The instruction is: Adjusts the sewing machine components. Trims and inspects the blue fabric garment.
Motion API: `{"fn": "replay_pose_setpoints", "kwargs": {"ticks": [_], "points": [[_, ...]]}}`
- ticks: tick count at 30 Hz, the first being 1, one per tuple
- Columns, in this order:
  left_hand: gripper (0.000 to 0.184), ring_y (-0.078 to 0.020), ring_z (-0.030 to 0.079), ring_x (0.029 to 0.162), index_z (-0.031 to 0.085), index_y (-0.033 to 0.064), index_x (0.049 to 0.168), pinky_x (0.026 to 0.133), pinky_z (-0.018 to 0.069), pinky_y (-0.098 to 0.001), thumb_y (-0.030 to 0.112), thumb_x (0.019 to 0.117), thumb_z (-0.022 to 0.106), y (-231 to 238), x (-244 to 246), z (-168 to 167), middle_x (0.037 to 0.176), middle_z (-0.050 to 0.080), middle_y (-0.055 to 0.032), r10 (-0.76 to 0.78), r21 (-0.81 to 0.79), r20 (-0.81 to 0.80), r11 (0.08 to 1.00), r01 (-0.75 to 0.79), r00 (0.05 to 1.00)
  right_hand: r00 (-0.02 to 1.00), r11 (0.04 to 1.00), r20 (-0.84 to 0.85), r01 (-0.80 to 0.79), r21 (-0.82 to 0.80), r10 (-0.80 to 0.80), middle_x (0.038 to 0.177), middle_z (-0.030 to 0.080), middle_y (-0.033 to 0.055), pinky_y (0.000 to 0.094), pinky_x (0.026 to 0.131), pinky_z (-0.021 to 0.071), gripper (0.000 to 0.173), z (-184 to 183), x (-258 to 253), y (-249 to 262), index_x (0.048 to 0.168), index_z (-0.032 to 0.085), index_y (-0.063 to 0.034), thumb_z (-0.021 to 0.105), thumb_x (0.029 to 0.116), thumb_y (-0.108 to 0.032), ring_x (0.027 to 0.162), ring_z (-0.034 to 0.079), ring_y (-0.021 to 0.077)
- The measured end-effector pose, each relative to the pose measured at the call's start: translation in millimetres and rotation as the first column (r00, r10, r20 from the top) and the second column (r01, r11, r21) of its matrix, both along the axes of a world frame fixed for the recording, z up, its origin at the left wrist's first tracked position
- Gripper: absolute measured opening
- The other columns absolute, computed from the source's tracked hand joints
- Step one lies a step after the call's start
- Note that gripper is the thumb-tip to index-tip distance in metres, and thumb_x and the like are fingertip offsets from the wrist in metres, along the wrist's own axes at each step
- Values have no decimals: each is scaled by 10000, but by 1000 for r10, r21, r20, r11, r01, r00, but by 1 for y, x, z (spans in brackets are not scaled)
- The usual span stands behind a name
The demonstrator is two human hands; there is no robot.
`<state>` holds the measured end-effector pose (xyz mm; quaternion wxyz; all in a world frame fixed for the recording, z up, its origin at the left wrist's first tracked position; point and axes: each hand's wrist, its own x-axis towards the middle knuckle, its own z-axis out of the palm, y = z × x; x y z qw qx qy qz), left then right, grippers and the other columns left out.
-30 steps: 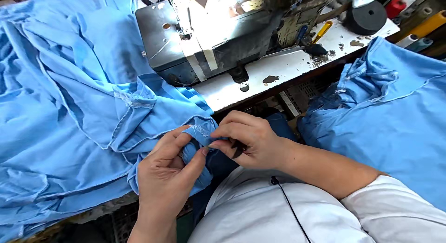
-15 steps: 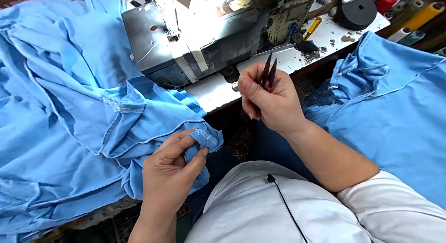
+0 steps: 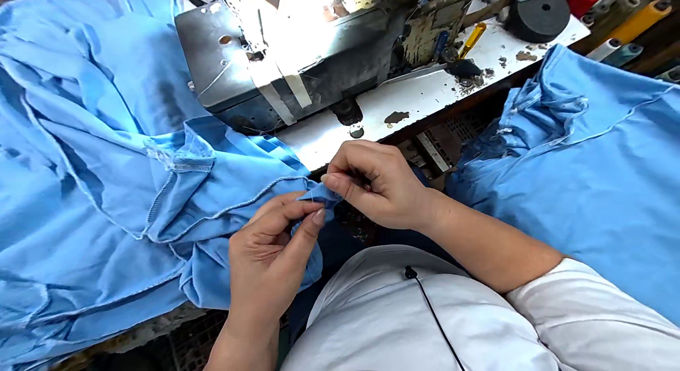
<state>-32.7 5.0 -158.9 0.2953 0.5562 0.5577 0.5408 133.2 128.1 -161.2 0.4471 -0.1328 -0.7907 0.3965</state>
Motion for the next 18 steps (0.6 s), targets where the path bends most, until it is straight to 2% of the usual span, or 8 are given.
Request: {"fn": "replay_pose_setpoints", "kwargs": {"ticks": [1, 3, 6, 8, 11, 13, 15, 18], "points": [[174, -91, 680, 1043, 759, 144, 1099, 884, 595, -245, 211, 939, 741, 2, 1, 0, 1174, 701, 39, -36, 2, 36, 999, 35, 999, 999, 997, 1, -35, -66, 35, 772, 588, 46, 169, 577, 465, 117, 0, 0, -3, 858, 657, 23, 620, 956, -28, 670, 542, 45], [221, -102, 676, 1066, 756, 147, 1127, 901, 593, -258, 262, 939, 750, 4, 1, -2, 1204, 696, 33, -58, 27, 99, 998, 56, 993, 995, 985, 25, -95, -144, 100, 775, 591, 49, 175, 593, 478, 126, -3, -2, -9, 856, 653, 23, 614, 962, -32, 680, 555, 50], [61, -82, 695, 958, 768, 144, 963, 812, 604, -242, 190, 954, 729, 5, 1, -7, 1109, 724, 33, 17, 60, 102, 998, -23, 995, 987, 981, 78, -129, -141, 141, 780, 588, 44, 173, 610, 467, 135, -8, 0, -11, 863, 657, 15, 611, 975, -46, 693, 547, 49], [52, -74, 687, 948, 753, 143, 953, 812, 602, -235, 173, 962, 712, 4, 3, -7, 1092, 713, 40, 26, 52, 86, 998, -30, 996, 988, 989, 87, -124, -80, 130, 769, 573, 42, 182, 603, 465, 115, -10, 1, -10, 861, 649, 12, 618, 960, -37, 686, 540, 59], [47, -77, 690, 947, 738, 130, 969, 822, 604, -249, 150, 969, 695, 4, 5, -5, 1080, 714, 37, 37, 48, 82, 998, -41, 996, 997, 992, 46, 64, 108, -69, 801, 604, 78, 238, 608, 519, 56, -12, 2, -4, 888, 665, 21, 628, 901, -19, 705, 592, 115], [50, -85, 695, 923, 739, 121, 960, 817, 605, -265, 126, 967, 689, 5, 2, -4, 1046, 725, 23, 55, 16, 146, 998, -58, 988, 960, 958, -30, 280, 61, -279, 826, 630, 94, 232, 621, 529, 100, -12, 9, 15, 920, 662, 48, 593, 950, -18, 704, 605, 99], [75, -78, 698, 878, 764, 124, 945, 805, 605, -265, 119, 962, 692, 8, 2, -4, 980, 741, 20, 98, -37, 244, 995, -92, 965, 906, 908, -69, 419, -11, -418, 819, 593, 50, 176, 576, 485, 139, -8, 16, 34, 937, 629, 24, 584, 1022, -77, 653, 550, 34], [60, -86, 700, 923, 764, 120, 925, 819, 604, -263, 132, 952, 713, 8, 0, -8, 1025, 741, 14, 77, -35, 201, 997, -71, 977, 899, 904, -103, 428, -2, -426, 823, 583, 53, 166, 595, 463, 136, -4, 23, 37, 930, 636, 36, 599, 1008, -69, 679, 532, 34]]}}
